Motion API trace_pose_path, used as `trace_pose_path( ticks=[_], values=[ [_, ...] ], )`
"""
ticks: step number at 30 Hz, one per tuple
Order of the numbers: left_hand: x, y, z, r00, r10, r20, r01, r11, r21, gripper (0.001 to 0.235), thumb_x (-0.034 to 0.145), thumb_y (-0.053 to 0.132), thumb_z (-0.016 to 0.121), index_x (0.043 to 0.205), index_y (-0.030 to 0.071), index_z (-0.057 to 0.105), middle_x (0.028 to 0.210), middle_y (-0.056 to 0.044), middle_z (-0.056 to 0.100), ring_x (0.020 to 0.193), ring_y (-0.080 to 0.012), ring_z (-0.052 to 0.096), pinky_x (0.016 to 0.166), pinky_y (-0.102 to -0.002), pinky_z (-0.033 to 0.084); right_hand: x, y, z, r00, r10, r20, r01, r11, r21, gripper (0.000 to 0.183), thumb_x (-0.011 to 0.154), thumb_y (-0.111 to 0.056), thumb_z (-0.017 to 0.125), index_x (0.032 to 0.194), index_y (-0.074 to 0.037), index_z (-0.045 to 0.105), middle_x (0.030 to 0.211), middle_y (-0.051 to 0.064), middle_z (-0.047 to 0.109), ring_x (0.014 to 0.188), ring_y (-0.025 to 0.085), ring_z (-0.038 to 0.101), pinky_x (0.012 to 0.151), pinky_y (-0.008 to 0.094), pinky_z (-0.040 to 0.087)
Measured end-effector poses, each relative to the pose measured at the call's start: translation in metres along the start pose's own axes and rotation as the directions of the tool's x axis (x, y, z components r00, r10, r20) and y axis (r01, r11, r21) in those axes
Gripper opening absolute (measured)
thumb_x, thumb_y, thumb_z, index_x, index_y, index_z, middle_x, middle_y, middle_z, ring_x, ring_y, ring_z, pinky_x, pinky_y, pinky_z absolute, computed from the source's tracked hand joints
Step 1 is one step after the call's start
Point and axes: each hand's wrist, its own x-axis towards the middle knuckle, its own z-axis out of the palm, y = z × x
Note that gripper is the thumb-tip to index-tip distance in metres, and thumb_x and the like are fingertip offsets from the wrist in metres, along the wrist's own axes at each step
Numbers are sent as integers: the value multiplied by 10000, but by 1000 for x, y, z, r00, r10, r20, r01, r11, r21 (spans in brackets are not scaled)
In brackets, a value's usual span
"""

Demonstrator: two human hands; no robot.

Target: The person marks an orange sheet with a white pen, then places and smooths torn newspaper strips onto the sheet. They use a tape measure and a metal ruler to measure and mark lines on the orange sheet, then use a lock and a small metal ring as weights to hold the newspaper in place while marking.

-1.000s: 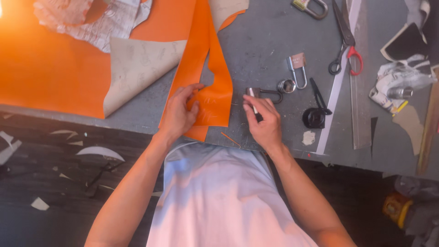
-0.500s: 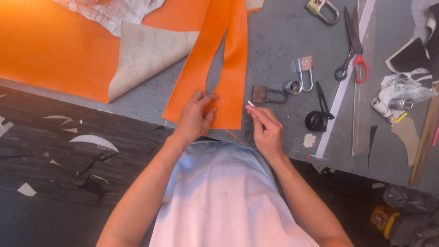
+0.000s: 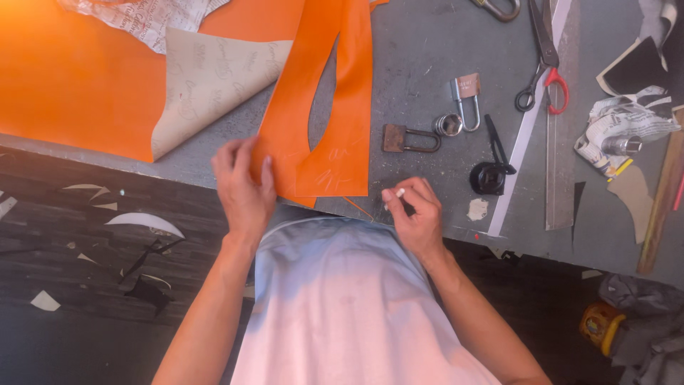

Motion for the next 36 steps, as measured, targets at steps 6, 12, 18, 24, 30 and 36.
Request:
trace_pose_path(
  ticks=[6,12,18,24,30,36],
  values=[
    [12,-1,-8,998,-21,65,14,995,96,237,793,87,841,928,5,663,1117,-213,621,1055,-380,575,888,-434,498,17,-14,22,986,135,102,-157,952,262,155,1059,-74,552,1153,-15,661,985,74,720,896,128,703,794,259,557],
    [50,27,-41,981,-174,86,191,941,-280,164,1022,93,743,1053,-19,627,945,-95,734,857,-156,726,753,-306,563,65,-62,13,985,-135,104,113,974,199,249,1010,-15,674,1255,-56,684,1153,95,689,899,148,648,742,270,527],
    [50,83,-31,917,-19,399,323,622,-713,157,991,87,735,1088,-15,666,1059,-82,736,1042,-115,699,937,-274,565,113,-103,-19,861,-384,334,330,921,208,591,844,-80,837,1383,-38,601,1354,149,621,930,216,659,775,298,574],
    [19,64,1,932,-116,344,310,746,-589,121,1009,87,684,1116,33,702,1075,-74,730,962,-161,714,862,-297,580,135,-75,-32,755,-95,648,228,966,-124,269,828,-95,792,1094,-95,758,997,121,760,852,303,740,728,372,576],
    [-10,27,22,935,136,328,-25,947,-321,272,849,-10,716,1111,63,705,1020,-127,619,986,-353,617,847,-444,520,124,-42,-12,518,182,836,308,872,-381,208,783,-268,815,943,-137,798,856,128,758,861,356,711,742,467,538],
    [-8,26,29,910,141,389,-49,970,-239,582,714,-9,751,1282,110,702,983,-106,566,936,-328,578,805,-451,497,100,-40,22,748,53,661,273,884,-379,259,894,-314,770,967,-77,696,795,179,713,820,411,685,692,527,505]
  ],
)
